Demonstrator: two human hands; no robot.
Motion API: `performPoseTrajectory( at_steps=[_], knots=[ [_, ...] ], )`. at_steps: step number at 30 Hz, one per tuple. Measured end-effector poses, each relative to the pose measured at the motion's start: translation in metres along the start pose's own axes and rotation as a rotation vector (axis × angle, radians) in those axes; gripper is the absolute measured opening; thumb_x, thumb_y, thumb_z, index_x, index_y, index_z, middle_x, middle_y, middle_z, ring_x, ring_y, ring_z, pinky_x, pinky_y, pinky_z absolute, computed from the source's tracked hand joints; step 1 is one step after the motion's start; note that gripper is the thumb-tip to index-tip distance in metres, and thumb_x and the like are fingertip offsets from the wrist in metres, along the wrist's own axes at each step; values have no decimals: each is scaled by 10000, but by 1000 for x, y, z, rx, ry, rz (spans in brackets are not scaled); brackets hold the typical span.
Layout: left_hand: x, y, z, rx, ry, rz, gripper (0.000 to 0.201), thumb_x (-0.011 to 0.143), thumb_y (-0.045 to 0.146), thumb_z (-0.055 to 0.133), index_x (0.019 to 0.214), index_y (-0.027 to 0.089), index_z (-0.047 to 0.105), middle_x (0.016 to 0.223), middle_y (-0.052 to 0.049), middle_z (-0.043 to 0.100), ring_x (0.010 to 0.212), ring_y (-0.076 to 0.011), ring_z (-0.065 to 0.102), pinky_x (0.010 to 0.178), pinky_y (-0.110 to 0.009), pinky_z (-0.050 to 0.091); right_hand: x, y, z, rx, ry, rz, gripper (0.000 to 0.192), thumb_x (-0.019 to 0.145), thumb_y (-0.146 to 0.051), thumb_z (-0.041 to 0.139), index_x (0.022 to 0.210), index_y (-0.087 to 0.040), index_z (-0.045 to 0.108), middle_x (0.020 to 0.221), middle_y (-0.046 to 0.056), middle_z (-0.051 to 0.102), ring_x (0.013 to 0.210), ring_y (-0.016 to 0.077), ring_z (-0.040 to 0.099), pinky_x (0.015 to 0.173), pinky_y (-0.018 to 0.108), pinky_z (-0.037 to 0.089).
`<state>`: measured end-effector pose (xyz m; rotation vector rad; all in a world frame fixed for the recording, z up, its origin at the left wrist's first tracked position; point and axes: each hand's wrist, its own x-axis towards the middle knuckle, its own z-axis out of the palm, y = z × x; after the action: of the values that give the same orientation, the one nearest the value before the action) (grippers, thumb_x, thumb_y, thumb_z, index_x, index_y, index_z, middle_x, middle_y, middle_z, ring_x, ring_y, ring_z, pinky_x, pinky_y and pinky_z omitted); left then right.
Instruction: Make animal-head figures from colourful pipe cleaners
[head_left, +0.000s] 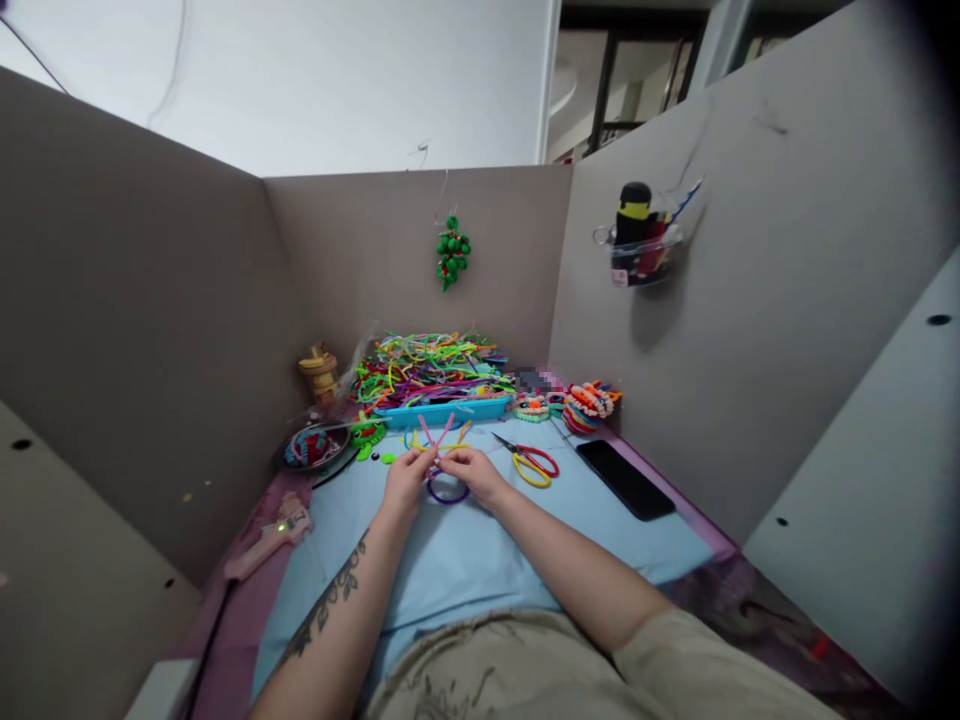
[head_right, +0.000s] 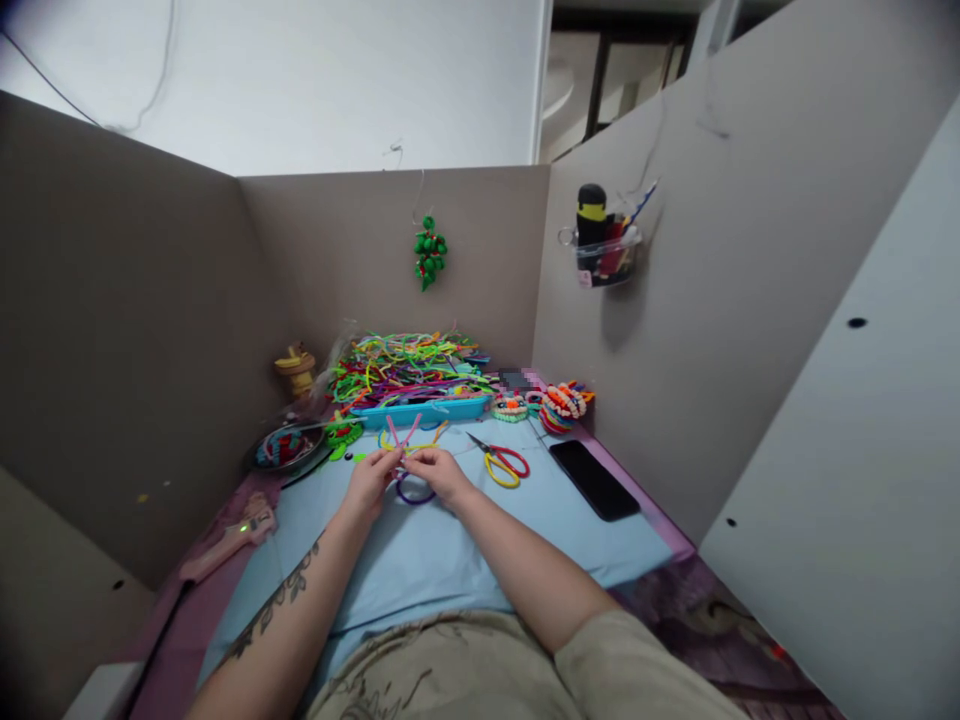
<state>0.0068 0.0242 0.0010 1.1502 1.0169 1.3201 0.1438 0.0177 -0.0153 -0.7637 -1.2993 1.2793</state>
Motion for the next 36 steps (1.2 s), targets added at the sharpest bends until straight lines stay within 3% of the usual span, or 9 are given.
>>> performPoseTrajectory(
  at_steps=[2,7,14,19,23,29,36],
  knots=[
    [1,2,-3,-24,33,-16,315,594,411,696,550,129,564,465,36,476,452,-63,414,457,-193,313,2,2,-3,17,35,45,253,645,-392,675,668,-141,647,657,15,600,636,125,511,630,249,373],
    [1,8,-9,28,35,-33,326,597,406,689,526,131,530,432,43,438,412,-52,363,417,-191,243,6,-1,-14,27,349,43,339,721,-502,542,731,-169,604,689,13,581,627,126,506,570,234,367],
    [-4,9,-7,121,-112,-83,294,595,389,688,539,141,540,435,31,461,409,-68,389,429,-209,276,2,-3,-9,-243,26,-91,250,693,-402,616,720,-154,626,681,10,607,644,134,518,632,256,397],
    [-6,8,-5,190,-176,-40,276,612,385,658,555,144,538,449,31,467,418,-75,400,426,-206,290,1,4,-9,-290,19,-69,202,681,-338,631,703,-137,636,653,12,612,609,124,509,603,251,394],
    [-6,8,-5,212,-197,-28,232,616,348,633,563,143,537,452,37,468,422,-73,401,429,-198,291,2,6,-11,-171,3,-24,199,641,-323,668,696,-132,645,625,5,607,586,116,502,610,254,391],
    [-5,16,-9,20,-214,-134,235,610,333,650,567,134,533,463,31,471,407,-61,388,419,-200,267,1,-1,-10,55,-54,15,197,564,-304,738,638,-146,646,608,-5,587,577,103,489,620,243,385],
    [-4,18,-14,-138,-237,-270,206,600,317,682,622,134,590,494,10,529,418,-81,446,432,-217,349,-4,-10,-9,135,-97,55,276,522,-383,769,610,-157,637,646,14,595,638,133,515,649,265,402]
  ],
)
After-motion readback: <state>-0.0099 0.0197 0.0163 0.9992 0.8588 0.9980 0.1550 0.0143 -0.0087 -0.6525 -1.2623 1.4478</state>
